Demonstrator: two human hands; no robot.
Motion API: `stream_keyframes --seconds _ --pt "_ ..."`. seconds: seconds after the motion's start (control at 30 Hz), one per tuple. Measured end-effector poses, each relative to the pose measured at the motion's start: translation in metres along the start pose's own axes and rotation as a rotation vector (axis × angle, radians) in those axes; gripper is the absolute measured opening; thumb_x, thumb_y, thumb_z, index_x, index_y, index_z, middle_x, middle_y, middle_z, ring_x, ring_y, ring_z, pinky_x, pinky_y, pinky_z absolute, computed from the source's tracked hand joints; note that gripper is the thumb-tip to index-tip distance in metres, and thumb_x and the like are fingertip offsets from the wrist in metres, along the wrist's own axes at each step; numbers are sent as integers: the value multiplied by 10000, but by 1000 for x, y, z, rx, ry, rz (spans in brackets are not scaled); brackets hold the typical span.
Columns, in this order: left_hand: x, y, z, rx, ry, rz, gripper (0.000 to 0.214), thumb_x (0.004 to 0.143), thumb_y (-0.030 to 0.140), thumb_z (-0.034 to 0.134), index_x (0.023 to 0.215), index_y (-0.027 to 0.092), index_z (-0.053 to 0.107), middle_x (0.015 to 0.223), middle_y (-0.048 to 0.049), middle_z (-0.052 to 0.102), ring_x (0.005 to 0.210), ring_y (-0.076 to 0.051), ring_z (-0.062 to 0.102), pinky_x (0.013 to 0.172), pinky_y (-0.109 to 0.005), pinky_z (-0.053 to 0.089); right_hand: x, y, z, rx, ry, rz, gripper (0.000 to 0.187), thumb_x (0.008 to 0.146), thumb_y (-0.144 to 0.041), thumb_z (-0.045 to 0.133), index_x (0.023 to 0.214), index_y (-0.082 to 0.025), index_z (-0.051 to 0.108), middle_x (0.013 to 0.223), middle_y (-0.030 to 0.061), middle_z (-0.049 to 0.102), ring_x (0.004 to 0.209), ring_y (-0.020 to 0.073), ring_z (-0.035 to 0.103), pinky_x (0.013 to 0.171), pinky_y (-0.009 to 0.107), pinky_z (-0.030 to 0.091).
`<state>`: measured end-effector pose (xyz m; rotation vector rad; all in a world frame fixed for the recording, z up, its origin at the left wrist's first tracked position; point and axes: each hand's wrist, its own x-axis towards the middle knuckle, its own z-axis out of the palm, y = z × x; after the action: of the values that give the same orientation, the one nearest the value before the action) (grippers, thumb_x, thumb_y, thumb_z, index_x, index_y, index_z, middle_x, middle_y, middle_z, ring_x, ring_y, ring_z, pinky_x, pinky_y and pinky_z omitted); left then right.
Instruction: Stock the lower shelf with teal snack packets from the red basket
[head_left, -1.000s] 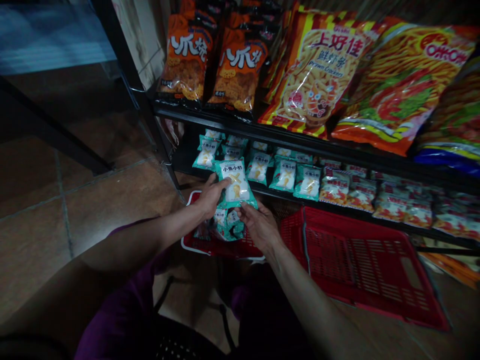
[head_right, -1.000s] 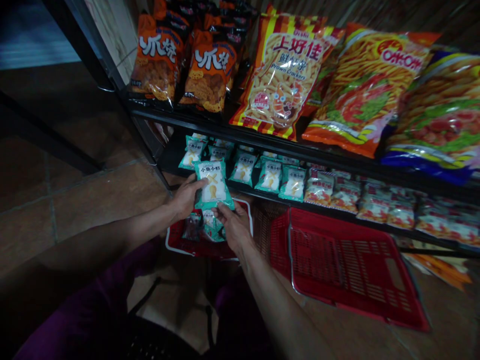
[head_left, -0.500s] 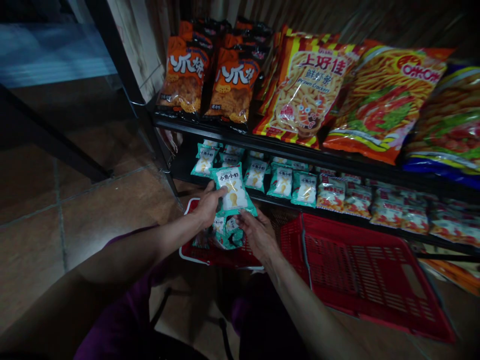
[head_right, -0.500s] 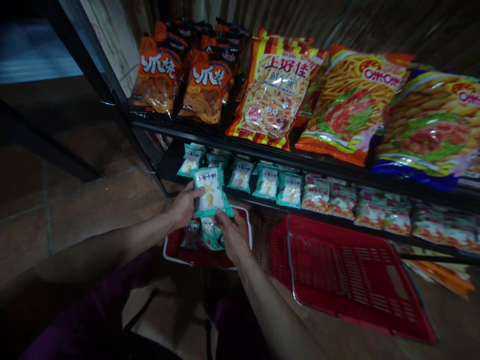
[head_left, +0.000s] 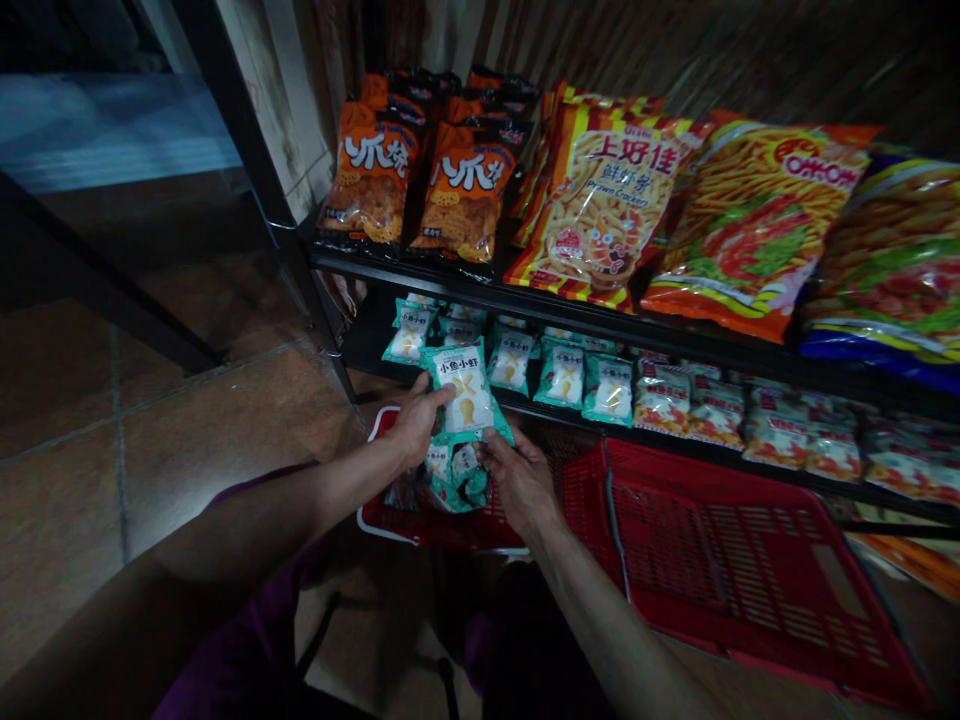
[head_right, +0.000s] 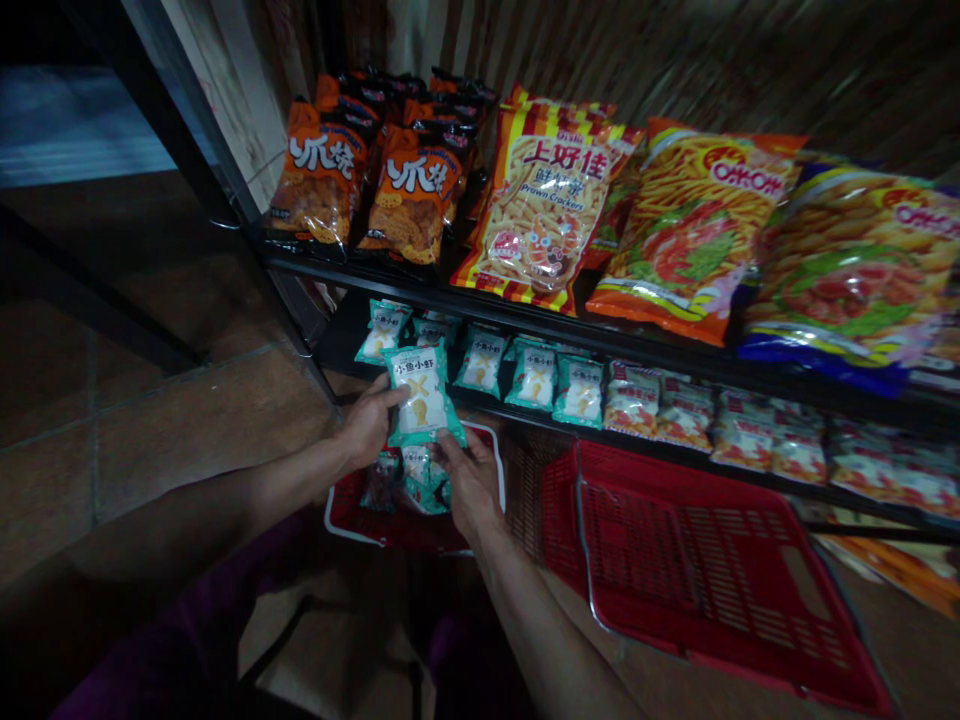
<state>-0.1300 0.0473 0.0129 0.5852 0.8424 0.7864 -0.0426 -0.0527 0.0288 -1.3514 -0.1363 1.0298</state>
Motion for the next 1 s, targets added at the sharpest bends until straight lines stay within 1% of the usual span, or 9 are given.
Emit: stream_keyframes --seconds 0.2,0.37,0.57,0.7,0.77,0.83,0.93,1.0 --pt "1 -1 -1 -13 -12 4 416 645 221 688 1047 213 583 998 -43 675 826 -192 639 788 -366 518 1 2 -1 -22 -21 -20 341 508 -314 821 810 -196 714 762 6 697 580 99 578 565 228 496" --pt "0 0 0 13 -17 9 404 649 235 686 1040 212 591 946 -37 684 785 -181 636 767 -348 519 3 3 -2 -36 12 -50 385 517 -320 821 864 -197 711 792 14 704 593 109 592 578 243 504" --pt "0 1 -1 53 0 20 385 649 244 679 1023 212 597 929 -30 685 779 -177 633 729 -315 513 4 4 -3 -27 25 -47 372 521 -312 815 860 -202 711 769 -1 702 587 105 589 590 242 494" --pt "-3 2 1 60 44 -24 462 643 272 707 1085 233 576 946 -35 680 799 -185 635 733 -323 499 7 8 -6 -76 39 -104 384 571 -331 785 930 -220 708 753 -15 696 586 110 583 599 253 479" --pt "-4 4 3 66 90 -49 517 644 271 721 1131 233 552 948 -41 673 820 -185 635 755 -325 490 9 9 -10 -156 37 -164 400 623 -351 751 1002 -236 695 735 -28 687 593 116 577 615 262 473" --pt "-5 6 3 82 135 -43 550 648 251 725 1160 219 527 921 -41 663 824 -175 629 774 -314 480 9 8 -13 -267 34 -258 403 674 -360 712 1060 -246 680 779 -24 692 653 135 588 673 283 476" --pt "-3 6 3 116 160 9 519 647 193 702 1130 199 513 834 -20 628 755 -148 610 740 -290 478 7 1 -17 -495 -5 -491 356 741 -339 648 1083 -246 676 921 9 691 829 177 602 809 318 460" --pt "-1 5 2 141 140 53 474 626 134 662 1074 199 519 772 6 598 681 -127 586 673 -267 473 5 -3 -18 -708 -47 -673 331 786 -310 593 1101 -246 670 937 31 674 877 191 589 841 330 446"
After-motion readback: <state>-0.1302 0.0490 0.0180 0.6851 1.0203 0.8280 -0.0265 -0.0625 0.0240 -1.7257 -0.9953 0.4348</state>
